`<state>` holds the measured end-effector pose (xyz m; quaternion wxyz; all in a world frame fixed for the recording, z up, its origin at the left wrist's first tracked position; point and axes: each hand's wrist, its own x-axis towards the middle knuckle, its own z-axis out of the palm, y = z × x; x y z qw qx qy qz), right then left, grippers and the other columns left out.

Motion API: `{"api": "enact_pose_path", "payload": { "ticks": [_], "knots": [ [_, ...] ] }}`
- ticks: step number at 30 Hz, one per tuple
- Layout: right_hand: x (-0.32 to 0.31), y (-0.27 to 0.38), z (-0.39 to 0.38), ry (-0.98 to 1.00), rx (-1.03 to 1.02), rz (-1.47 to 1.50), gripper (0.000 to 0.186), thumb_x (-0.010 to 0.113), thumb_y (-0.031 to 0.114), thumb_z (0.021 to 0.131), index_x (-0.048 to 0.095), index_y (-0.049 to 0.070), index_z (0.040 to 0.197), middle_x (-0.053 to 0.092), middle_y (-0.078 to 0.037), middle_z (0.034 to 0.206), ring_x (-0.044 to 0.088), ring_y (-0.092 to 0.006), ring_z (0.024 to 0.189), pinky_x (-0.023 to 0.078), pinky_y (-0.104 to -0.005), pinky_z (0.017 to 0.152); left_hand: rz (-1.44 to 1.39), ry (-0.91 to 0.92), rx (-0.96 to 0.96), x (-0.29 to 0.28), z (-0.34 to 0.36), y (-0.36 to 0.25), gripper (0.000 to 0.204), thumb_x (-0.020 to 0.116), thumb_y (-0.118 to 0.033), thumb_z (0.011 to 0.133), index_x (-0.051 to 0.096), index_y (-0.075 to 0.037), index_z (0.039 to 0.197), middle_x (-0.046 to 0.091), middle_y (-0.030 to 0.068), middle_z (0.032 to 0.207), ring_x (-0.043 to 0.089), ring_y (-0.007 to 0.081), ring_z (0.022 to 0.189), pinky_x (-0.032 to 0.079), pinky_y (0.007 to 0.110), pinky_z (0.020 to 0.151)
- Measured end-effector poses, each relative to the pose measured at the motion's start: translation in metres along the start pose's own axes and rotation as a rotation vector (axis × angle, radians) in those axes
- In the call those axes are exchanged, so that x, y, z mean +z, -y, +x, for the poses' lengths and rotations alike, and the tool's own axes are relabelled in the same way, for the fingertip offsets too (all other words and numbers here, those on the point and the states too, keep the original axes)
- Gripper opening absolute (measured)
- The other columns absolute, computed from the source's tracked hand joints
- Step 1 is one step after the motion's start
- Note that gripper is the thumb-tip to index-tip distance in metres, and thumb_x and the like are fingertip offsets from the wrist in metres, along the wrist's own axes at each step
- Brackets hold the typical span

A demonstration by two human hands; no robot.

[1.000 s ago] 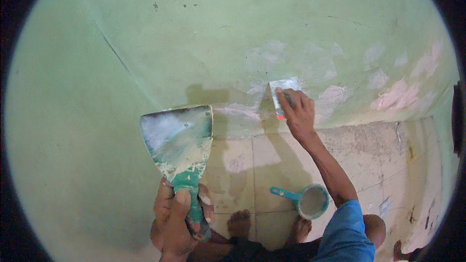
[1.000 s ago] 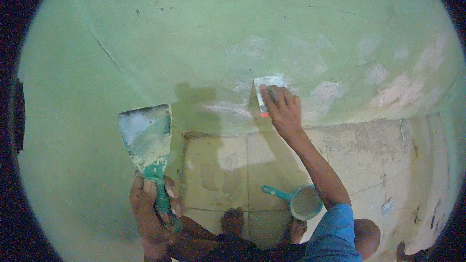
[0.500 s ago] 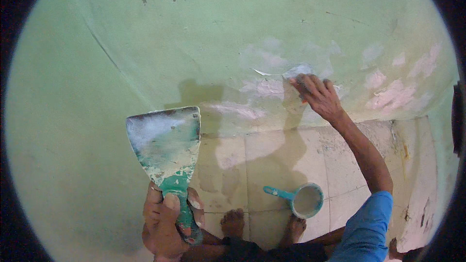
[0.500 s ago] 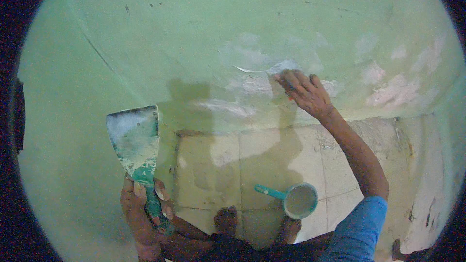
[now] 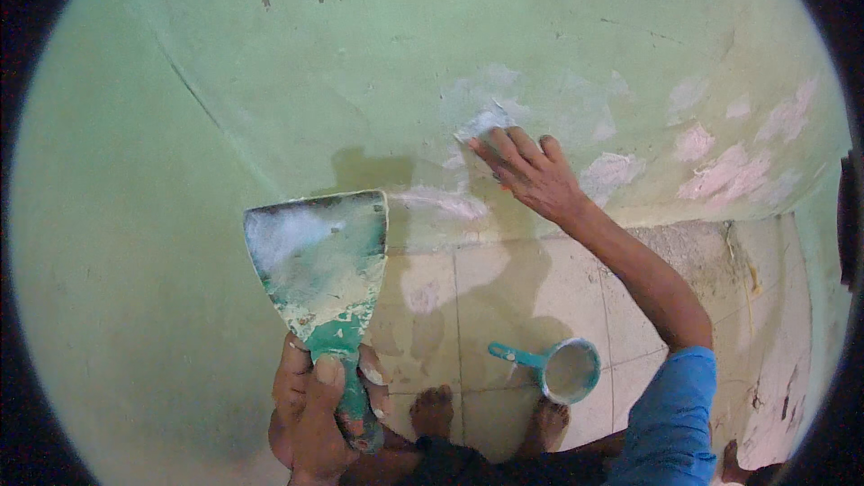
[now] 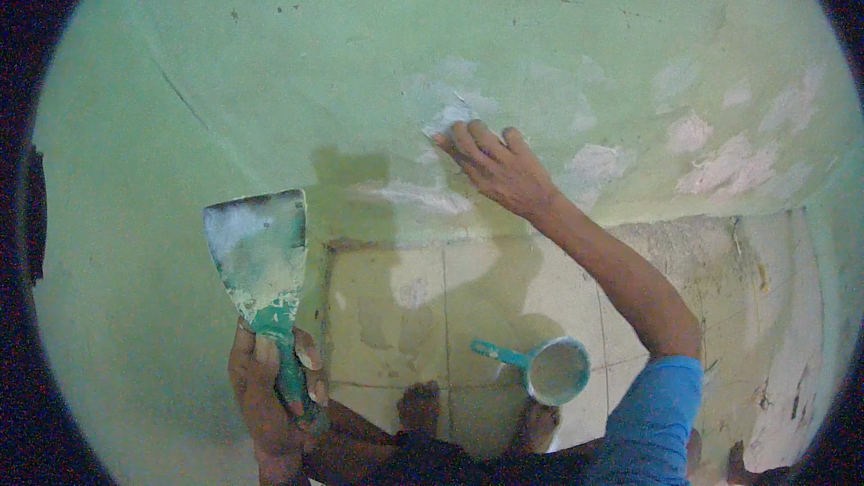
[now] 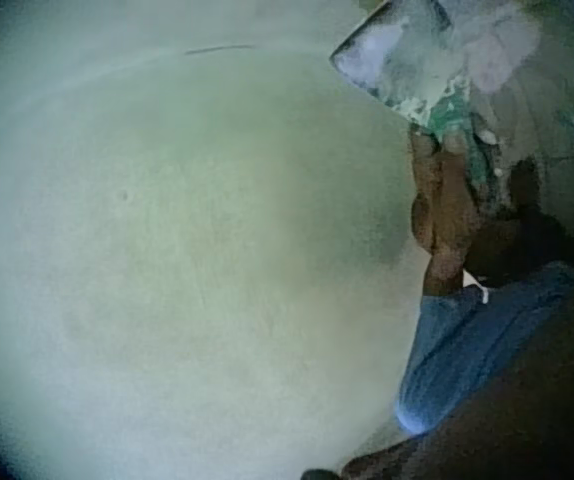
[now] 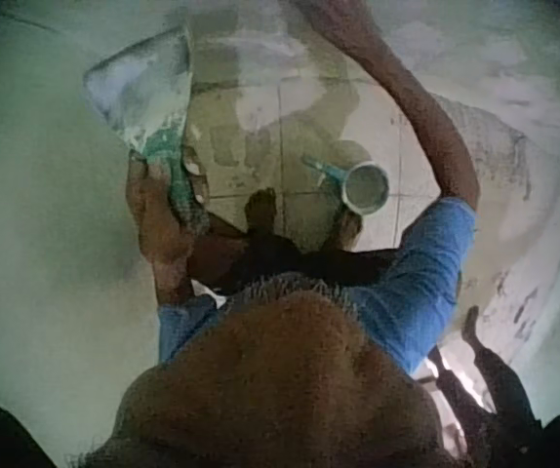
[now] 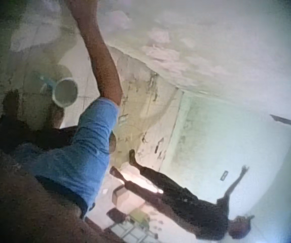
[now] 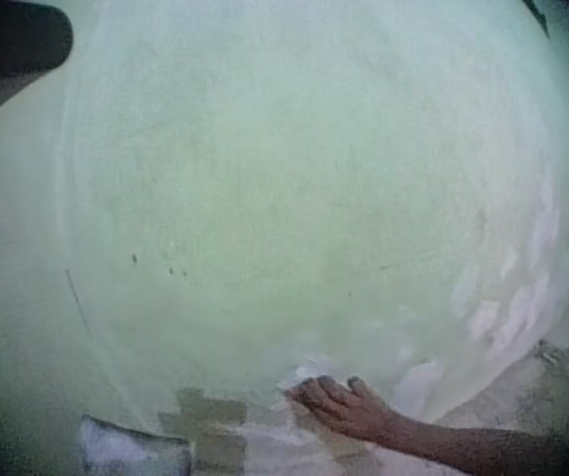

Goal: The person applies a patching compound to a wall using a putty knife and then smooths it over with another flat tool.

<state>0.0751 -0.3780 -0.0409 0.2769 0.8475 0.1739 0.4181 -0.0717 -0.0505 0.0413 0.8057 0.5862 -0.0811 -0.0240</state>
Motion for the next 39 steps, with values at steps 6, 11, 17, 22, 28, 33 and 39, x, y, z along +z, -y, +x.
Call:
{"api": "enact_pose_path", "payload": {
  "ticks": [6,11,17,22,28,33,39],
  "knots": [
    [-0.03,-0.072,-0.06,0.166,-0.084,-0.116,0.069,0.063,0.025,0.076,0.041,0.02,0.141,0.045,-0.006,0.127,0.046,-0.0214,0.114,0.042,-0.0353,0.079,0.121,-0.142,0.076,-0.004,-0.007,0.0,0.039,0.052,-0.026,0.092,0.041,0.002,0.117,0.056,0.0106,0.069,0.048,0.0143,0.039,0.043,0.025,0.034],
    [-0.095,-0.114,-0.095,0.267,0.365,0.332,0.054,0.063,0.016,0.081,0.048,0.015,0.134,0.052,-0.01,0.118,0.05,-0.0224,0.103,0.043,-0.0347,0.075,0.039,-0.06,-0.116,0.004,0.002,0.012,0.043,0.052,-0.033,0.093,0.043,0.0,0.118,0.056,0.0088,0.072,0.05,0.013,0.044,0.043,0.024,0.038],
    [-0.101,-0.052,-0.053,-0.005,1.387,2.283,0.02,0.058,0.013,0.09,0.057,0.004,0.108,0.063,-0.003,0.099,0.058,-0.0165,0.085,0.048,-0.0336,0.075,0.058,0.105,-0.299,0.017,0.02,0.007,0.031,0.044,-0.028,0.097,0.047,-0.004,0.116,0.059,0.0087,0.079,0.056,0.0131,0.059,0.046,0.025,0.05],
    [-0.113,0.005,-0.011,-0.3,1.125,2.732,0.026,0.06,0.006,0.086,0.055,0.004,0.112,0.062,-0.007,0.108,0.06,-0.0194,0.097,0.048,-0.0368,0.086,0.045,0.293,-0.355,0.011,0.028,0.017,0.031,0.043,-0.026,0.096,0.05,-0.003,0.115,0.058,0.0066,0.078,0.052,0.0111,0.056,0.044,0.023,0.05],
    [-0.085,0.025,-0.021,-0.421,0.532,1.965,0.015,0.058,0.005,0.086,0.066,0.004,0.098,0.068,-0.009,0.099,0.061,-0.0265,0.103,0.039,-0.0442,0.099,0.043,0.452,-0.456,0.013,0.028,0.023,0.032,0.043,-0.026,0.095,0.05,-0.003,0.117,0.057,0.0053,0.076,0.051,0.0092,0.055,0.042,0.021,0.049],
    [-0.079,0.022,-0.028,-0.365,0.38,1.489,0.018,0.054,0.015,0.091,0.071,0.01,0.09,0.07,-0.007,0.099,0.059,-0.031,0.108,0.028,-0.0483,0.106,0.176,0.455,-0.418,0.007,0.027,0.028,0.031,0.043,-0.026,0.096,0.051,-0.003,0.115,0.057,0.0041,0.078,0.051,0.0081,0.058,0.043,0.022,0.052],
    [-0.031,0.035,-0.077,-0.237,0.917,1.649,0.015,0.055,0.013,0.089,0.068,0.007,0.095,0.069,-0.007,0.099,0.061,-0.0242,0.101,0.035,-0.042,0.101,0.345,0.387,-0.179,-0.003,0.035,0.054,0.024,0.044,-0.021,0.097,0.052,-0.005,0.113,0.054,0.0015,0.08,0.052,0.0099,0.064,0.043,0.024,0.056]
  ]
}}
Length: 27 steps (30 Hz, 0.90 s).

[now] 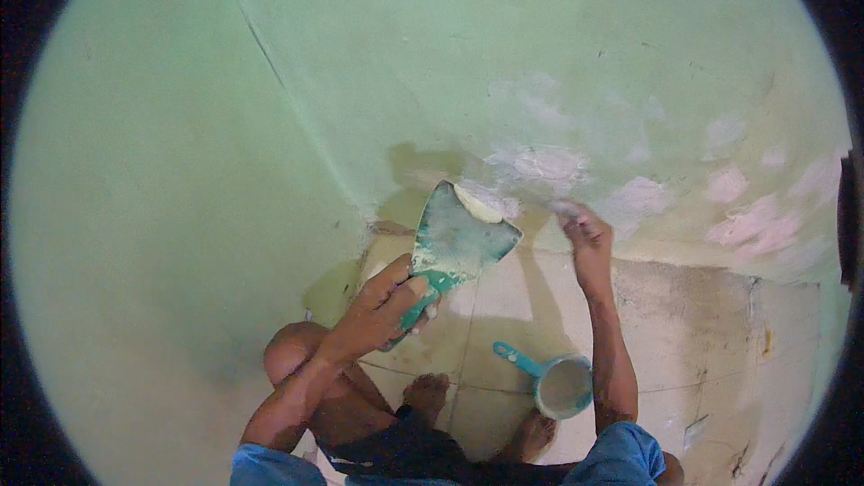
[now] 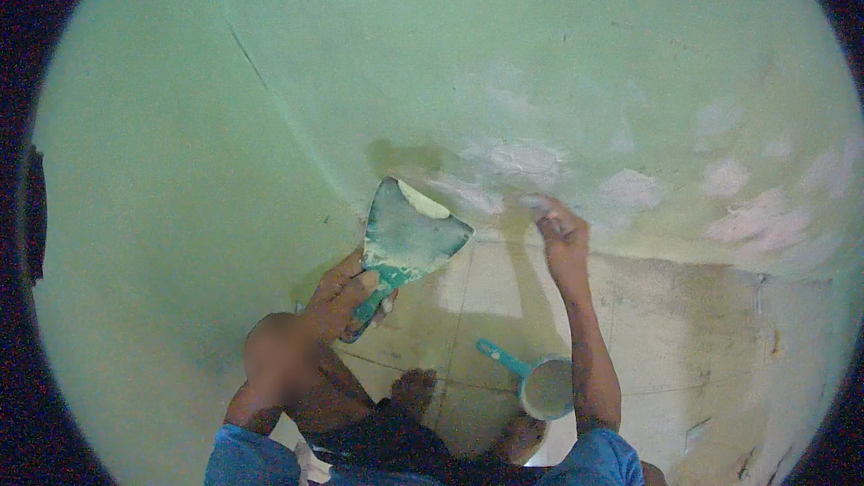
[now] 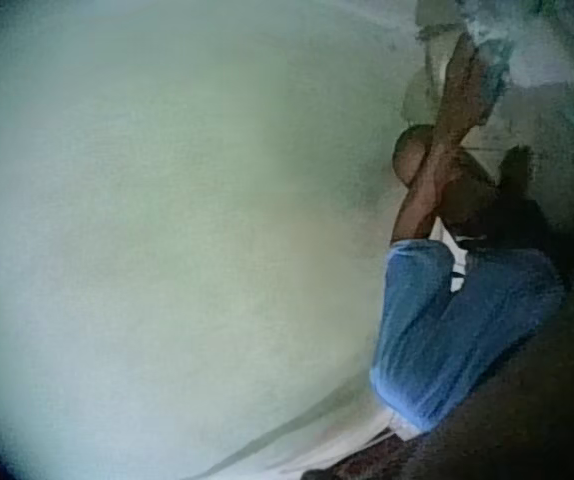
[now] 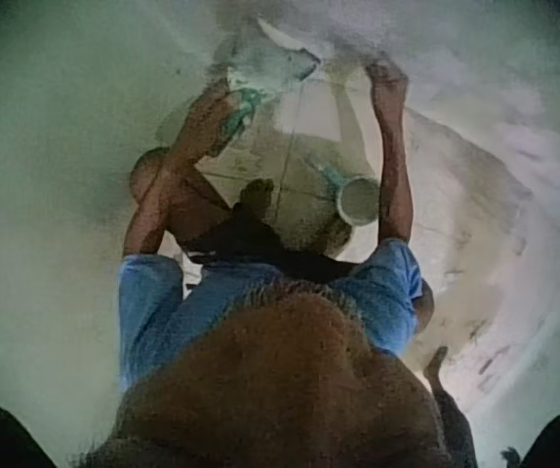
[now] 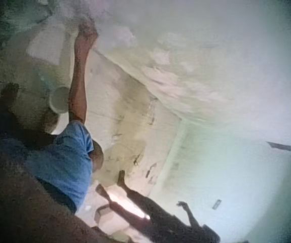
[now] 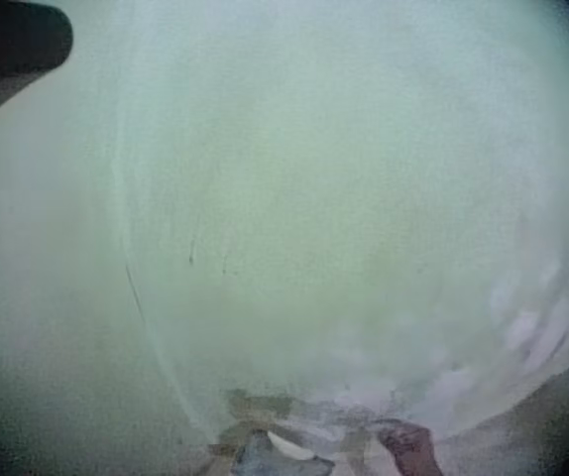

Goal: The person applies a patching compound to a wall using a putty knife and then smooths it over with another flat tool.

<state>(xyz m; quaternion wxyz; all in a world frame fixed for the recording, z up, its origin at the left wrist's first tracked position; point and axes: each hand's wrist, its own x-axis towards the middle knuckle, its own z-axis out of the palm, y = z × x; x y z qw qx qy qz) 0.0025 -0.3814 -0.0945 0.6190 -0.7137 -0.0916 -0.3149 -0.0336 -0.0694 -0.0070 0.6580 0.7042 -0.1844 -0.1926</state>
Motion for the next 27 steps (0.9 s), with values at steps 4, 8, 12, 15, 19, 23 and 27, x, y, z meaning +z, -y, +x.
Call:
{"api": "enact_pose_path", "payload": {
  "ticks": [4,8,12,15,19,23,27],
  "knots": [
    [0.007,0.016,-0.017,-0.332,0.425,0.635,0.028,0.057,0.012,0.084,0.059,-0.003,0.107,0.064,-0.009,0.104,0.061,-0.0175,0.096,0.047,-0.0339,0.088,0.481,-0.14,0.184,-0.01,0.012,0.013,0.02,0.049,-0.014,0.095,0.053,-0.004,0.112,0.053,0.0069,0.082,0.053,0.0139,0.067,0.043,0.029,0.058],
    [0.045,0.041,-0.032,-0.27,0.722,0.826,0.033,0.057,0.02,0.086,0.056,-0.001,0.112,0.063,-0.007,0.107,0.061,-0.0174,0.095,0.049,-0.0344,0.081,0.96,-0.262,0.571,-0.005,0.029,0.013,0.025,0.055,-0.01,0.091,0.053,-0.003,0.116,0.052,0.0141,0.086,0.053,0.0219,0.067,0.043,0.033,0.06],
    [0.056,0.048,-0.037,-0.184,0.592,1.025,0.031,0.055,0.022,0.088,0.057,0.003,0.113,0.064,-0.007,0.105,0.061,-0.0178,0.092,0.049,-0.0349,0.078,1.066,-0.217,0.322,0.013,0.035,0.01,0.037,0.059,-0.012,0.088,0.052,-0.006,0.124,0.054,0.0149,0.091,0.054,0.0323,0.074,0.045,0.041,0.065],
    [0.049,0.048,-0.04,-0.156,0.595,1.312,0.03,0.054,0.021,0.09,0.054,0.005,0.115,0.063,-0.005,0.105,0.061,-0.0176,0.09,0.049,-0.0353,0.078,1.147,-0.217,-0.025,0.005,0.04,0.006,0.041,0.06,-0.014,0.088,0.051,-0.008,0.128,0.055,0.0149,0.094,0.055,0.0349,0.08,0.045,0.043,0.069],
    [0.029,0.038,-0.042,-0.481,0.538,1.343,0.031,0.054,0.019,0.09,0.051,0.005,0.117,0.061,-0.005,0.108,0.061,-0.018,0.09,0.049,-0.0361,0.078,1.297,-0.261,0.229,-0.002,0.032,0.019,0.034,0.053,-0.013,0.092,0.053,-0.005,0.125,0.054,0.0156,0.092,0.052,0.0313,0.076,0.044,0.04,0.069],
    [-0.002,0.002,-0.057,-0.891,0.329,1.219,0.03,0.054,0.014,0.09,0.05,0.004,0.118,0.06,-0.007,0.109,0.061,-0.0188,0.092,0.05,-0.0357,0.077,1.097,-0.344,0.401,0.0,0.032,0.015,0.026,0.046,-0.012,0.095,0.054,0.0,0.116,0.051,0.0135,0.085,0.048,0.0236,0.07,0.041,0.035,0.064],
    [-0.041,-0.008,-0.058,-1.089,0.202,0.989,0.029,0.054,0.01,0.09,0.052,0.001,0.117,0.061,-0.006,0.106,0.061,-0.0169,0.091,0.05,-0.0325,0.075,0.944,-0.333,0.364,0.009,0.028,0.016,0.021,0.047,-0.013,0.095,0.055,0.002,0.108,0.047,0.0097,0.078,0.046,0.0183,0.068,0.039,0.031,0.06]
  ]
}}
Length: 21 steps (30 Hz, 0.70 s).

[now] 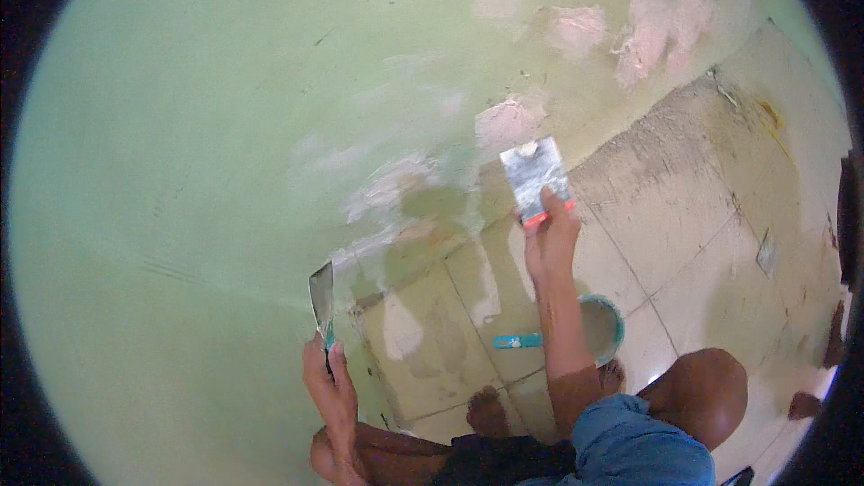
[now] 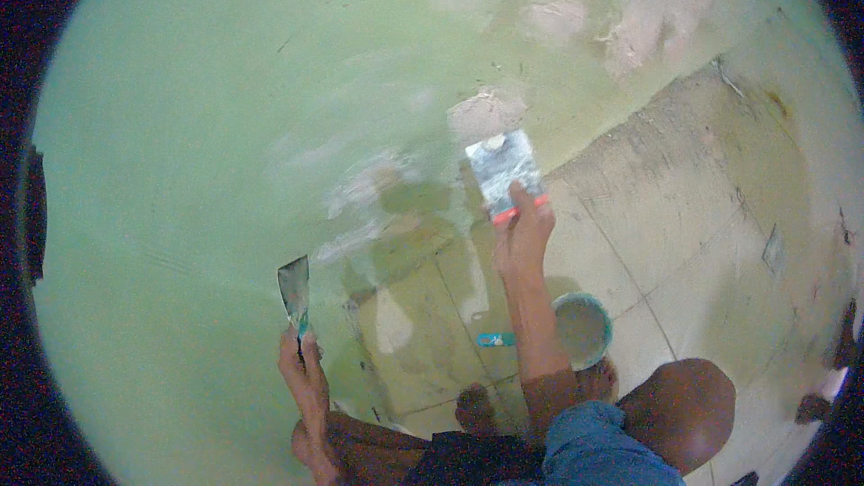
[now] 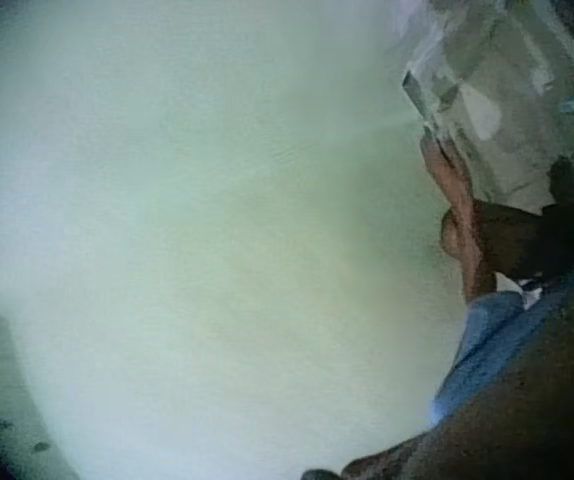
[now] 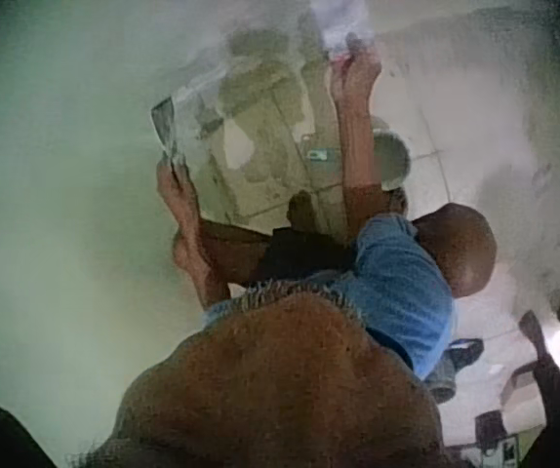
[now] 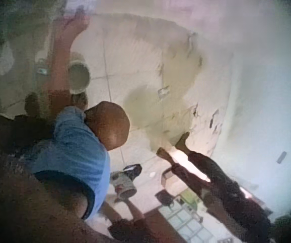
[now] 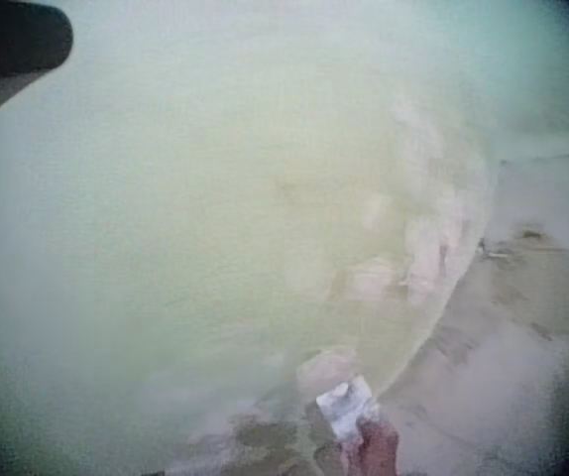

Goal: The person applies a patching compound to a wall using a putty knife and then smooths it over with another flat tool.

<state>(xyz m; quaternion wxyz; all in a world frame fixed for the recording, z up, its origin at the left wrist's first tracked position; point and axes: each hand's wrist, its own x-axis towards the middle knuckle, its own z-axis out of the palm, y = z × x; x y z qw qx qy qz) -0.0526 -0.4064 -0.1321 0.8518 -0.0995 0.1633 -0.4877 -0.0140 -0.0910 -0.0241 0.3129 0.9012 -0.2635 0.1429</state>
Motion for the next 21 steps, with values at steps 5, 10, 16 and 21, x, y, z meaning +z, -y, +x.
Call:
{"api": "enact_pose_path", "payload": {
  "ticks": [5,10,16,21],
  "knots": [
    [-0.004,0.04,0.066,-0.044,-0.426,-0.527,0.016,0.055,0.011,0.089,0.06,-0.002,0.097,0.06,-0.002,0.09,0.055,-0.0117,0.077,0.045,-0.0279,0.066,-0.001,0.038,-0.009,0.003,-0.004,0.001,0.024,0.049,-0.017,0.094,0.056,0.001,0.109,0.049,0.0056,0.08,0.047,0.0139,0.07,0.042,0.028,0.059],
    [0.009,0.045,0.112,-0.095,-0.806,-0.936,0.016,0.052,0.011,0.088,0.056,-0.005,0.091,0.052,-0.007,0.075,0.052,-0.0208,0.07,0.041,-0.0324,0.066,-0.033,0.034,-0.016,0.005,-0.005,0.005,0.024,0.05,-0.017,0.094,0.057,0.0,0.111,0.05,0.0043,0.08,0.046,0.0126,0.069,0.042,0.027,0.059],
    [0.06,-0.006,0.095,0.015,-1.112,-1.214,0.033,0.055,0.015,0.09,0.057,0.001,0.12,0.055,-0.019,0.102,0.053,-0.0324,0.096,0.044,-0.0386,0.081,-0.055,0.064,0.003,0.012,-0.004,0.004,0.021,0.05,-0.016,0.094,0.057,0.0,0.105,0.05,0.0036,0.078,0.045,0.0115,0.069,0.04,0.027,0.059],
    [0.069,-0.028,0.035,0.409,-0.955,-1.142,0.035,0.052,0.013,0.091,0.055,0.0,0.123,0.054,-0.018,0.104,0.051,-0.0372,0.102,0.042,-0.0441,0.09,-0.083,0.06,0.0,0.014,-0.004,-0.006,0.02,0.049,-0.018,0.095,0.056,0.0,0.1,0.05,0.0034,0.078,0.045,0.0112,0.068,0.04,0.027,0.057]
  ]
}}
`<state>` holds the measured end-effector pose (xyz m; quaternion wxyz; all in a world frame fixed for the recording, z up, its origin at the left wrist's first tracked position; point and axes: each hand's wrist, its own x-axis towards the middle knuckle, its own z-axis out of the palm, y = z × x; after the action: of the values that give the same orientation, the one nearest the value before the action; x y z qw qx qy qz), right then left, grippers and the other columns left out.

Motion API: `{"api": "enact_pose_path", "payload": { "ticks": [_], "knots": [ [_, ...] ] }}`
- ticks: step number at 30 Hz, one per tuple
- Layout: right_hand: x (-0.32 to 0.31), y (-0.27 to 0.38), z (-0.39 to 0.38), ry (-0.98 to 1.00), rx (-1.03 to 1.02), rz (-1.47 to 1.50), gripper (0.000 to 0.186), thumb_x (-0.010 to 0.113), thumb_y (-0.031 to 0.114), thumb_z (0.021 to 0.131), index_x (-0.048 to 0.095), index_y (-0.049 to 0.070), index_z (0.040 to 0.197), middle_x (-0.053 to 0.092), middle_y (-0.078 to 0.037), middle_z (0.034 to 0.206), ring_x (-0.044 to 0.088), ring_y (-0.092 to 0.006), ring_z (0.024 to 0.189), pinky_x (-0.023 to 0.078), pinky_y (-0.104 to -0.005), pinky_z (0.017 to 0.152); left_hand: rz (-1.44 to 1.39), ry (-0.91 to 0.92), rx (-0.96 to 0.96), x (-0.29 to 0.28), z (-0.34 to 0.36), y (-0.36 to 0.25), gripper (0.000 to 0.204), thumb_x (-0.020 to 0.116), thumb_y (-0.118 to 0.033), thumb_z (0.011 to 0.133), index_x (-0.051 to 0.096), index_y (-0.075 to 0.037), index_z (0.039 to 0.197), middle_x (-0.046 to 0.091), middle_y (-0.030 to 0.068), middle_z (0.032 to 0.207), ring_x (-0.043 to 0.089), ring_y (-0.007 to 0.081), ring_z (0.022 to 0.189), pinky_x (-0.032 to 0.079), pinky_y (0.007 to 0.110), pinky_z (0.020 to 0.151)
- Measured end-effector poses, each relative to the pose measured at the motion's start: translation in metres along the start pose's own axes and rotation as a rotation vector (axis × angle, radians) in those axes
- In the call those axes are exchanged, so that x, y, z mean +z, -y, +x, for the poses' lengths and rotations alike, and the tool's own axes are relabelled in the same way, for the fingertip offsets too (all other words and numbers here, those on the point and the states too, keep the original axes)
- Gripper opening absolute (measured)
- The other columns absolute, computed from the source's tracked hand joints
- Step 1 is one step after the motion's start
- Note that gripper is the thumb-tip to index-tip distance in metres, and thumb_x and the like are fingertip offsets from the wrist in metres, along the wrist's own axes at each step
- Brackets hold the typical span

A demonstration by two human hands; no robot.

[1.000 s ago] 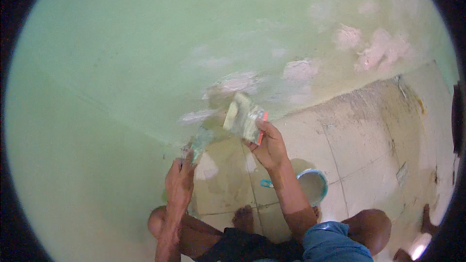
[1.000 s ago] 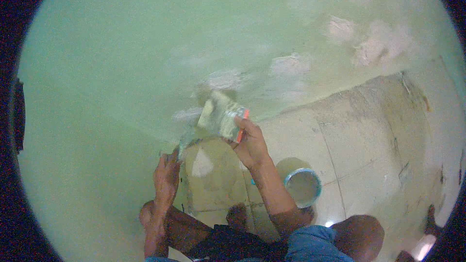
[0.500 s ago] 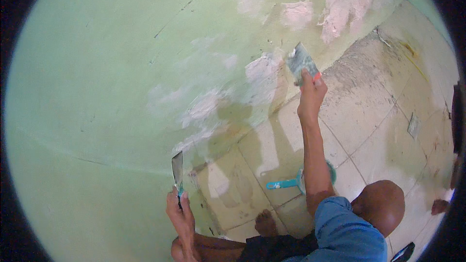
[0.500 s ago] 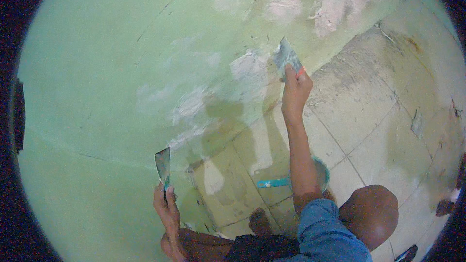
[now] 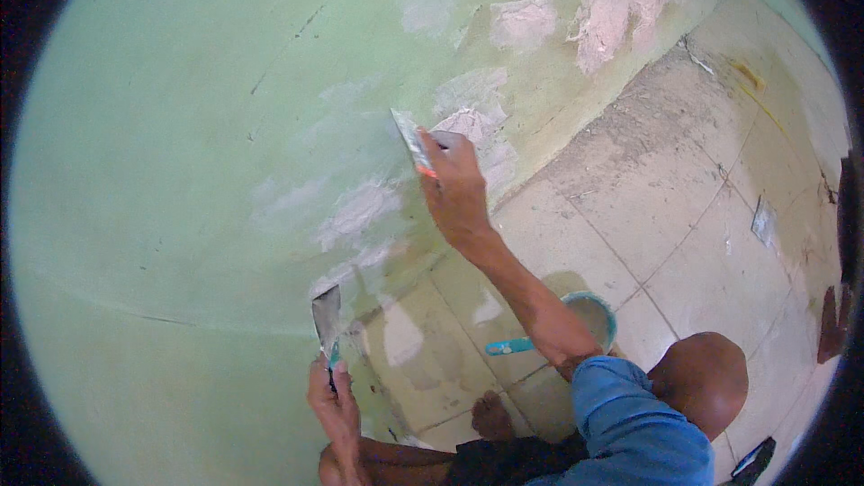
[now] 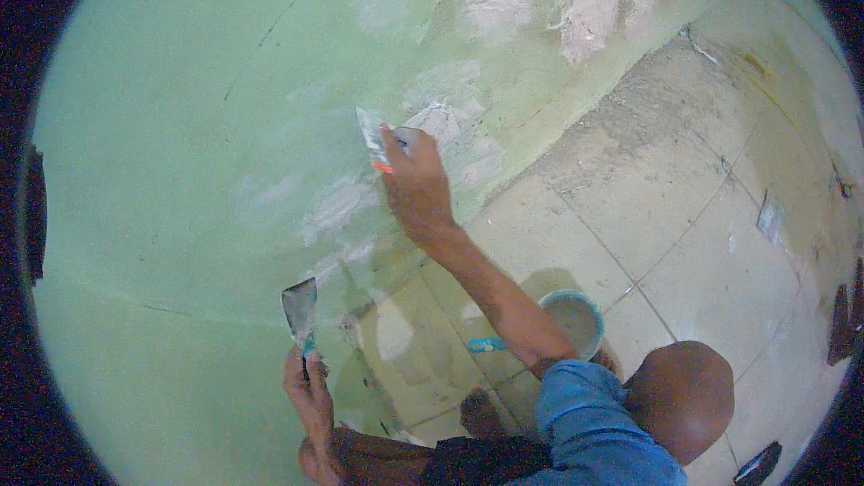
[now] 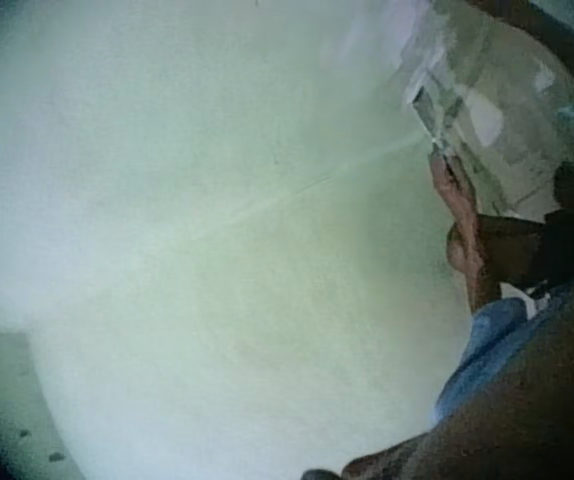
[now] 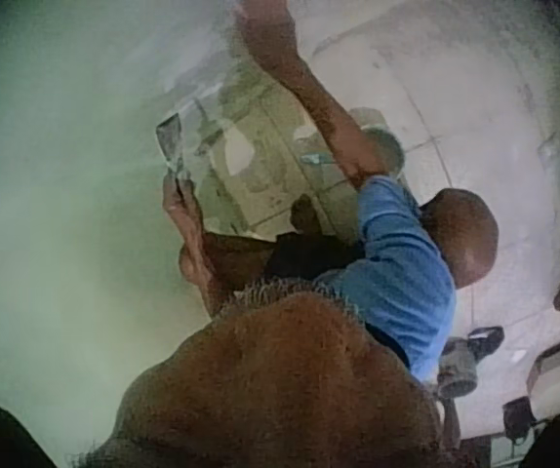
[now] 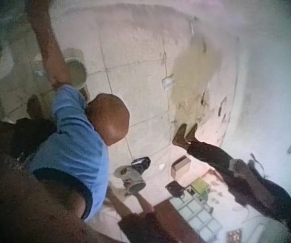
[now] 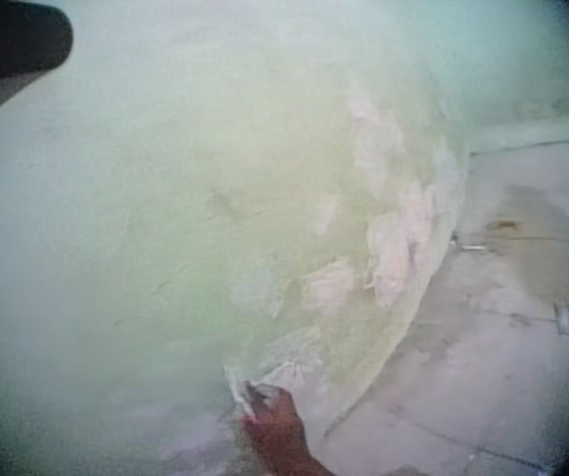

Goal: The person applies a patching compound to a wall using a putty knife and then smooths it over with another flat tool.

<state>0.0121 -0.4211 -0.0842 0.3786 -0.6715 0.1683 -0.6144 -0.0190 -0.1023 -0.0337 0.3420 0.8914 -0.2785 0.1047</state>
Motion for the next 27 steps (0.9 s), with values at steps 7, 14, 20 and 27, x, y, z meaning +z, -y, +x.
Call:
{"api": "enact_pose_path", "payload": {
  "ticks": [7,14,20,27],
  "knots": [
    [-0.04,-0.071,0.043,-0.238,0.146,-0.329,0.036,0.052,0.014,0.091,0.054,0.0,0.125,0.055,-0.019,0.105,0.052,-0.0333,0.099,0.043,-0.0383,0.083,-0.022,0.01,-0.013,0.007,0.001,-0.002,0.02,0.049,-0.019,0.095,0.055,0.0,0.099,0.048,0.0039,0.073,0.045,0.0117,0.066,0.04,0.028,0.058],
    [0.011,-0.008,-0.02,0.073,-0.128,-0.061,0.04,0.053,0.016,0.09,0.054,0.004,0.128,0.056,-0.018,0.103,0.052,-0.0347,0.098,0.044,-0.0398,0.086,-0.014,0.02,0.023,0.007,0.004,-0.004,0.02,0.048,-0.017,0.095,0.056,0.0,0.102,0.049,0.0024,0.074,0.045,0.0108,0.066,0.039,0.027,0.057],
    [-0.047,-0.101,0.019,-0.334,0.31,-0.231,0.014,0.048,0.007,0.089,0.055,-0.004,0.093,0.054,-0.019,0.087,0.054,-0.0314,0.081,0.042,-0.0382,0.073,-0.061,-0.042,-0.026,0.01,0.0,0.01,0.021,0.049,-0.018,0.095,0.056,0.0,0.103,0.049,0.0018,0.075,0.044,0.0106,0.066,0.039,0.027,0.057],
    [0.021,-0.044,-0.016,-0.1,0.026,-0.449,0.045,0.062,0.013,0.082,0.052,0.001,0.124,0.056,-0.02,0.102,0.052,-0.0364,0.097,0.045,-0.0428,0.082,-0.052,0.0,-0.047,0.003,-0.002,0.009,0.022,0.05,-0.02,0.094,0.057,-0.001,0.101,0.048,0.0008,0.075,0.044,0.0102,0.066,0.039,0.026,0.058]
  ]
}}
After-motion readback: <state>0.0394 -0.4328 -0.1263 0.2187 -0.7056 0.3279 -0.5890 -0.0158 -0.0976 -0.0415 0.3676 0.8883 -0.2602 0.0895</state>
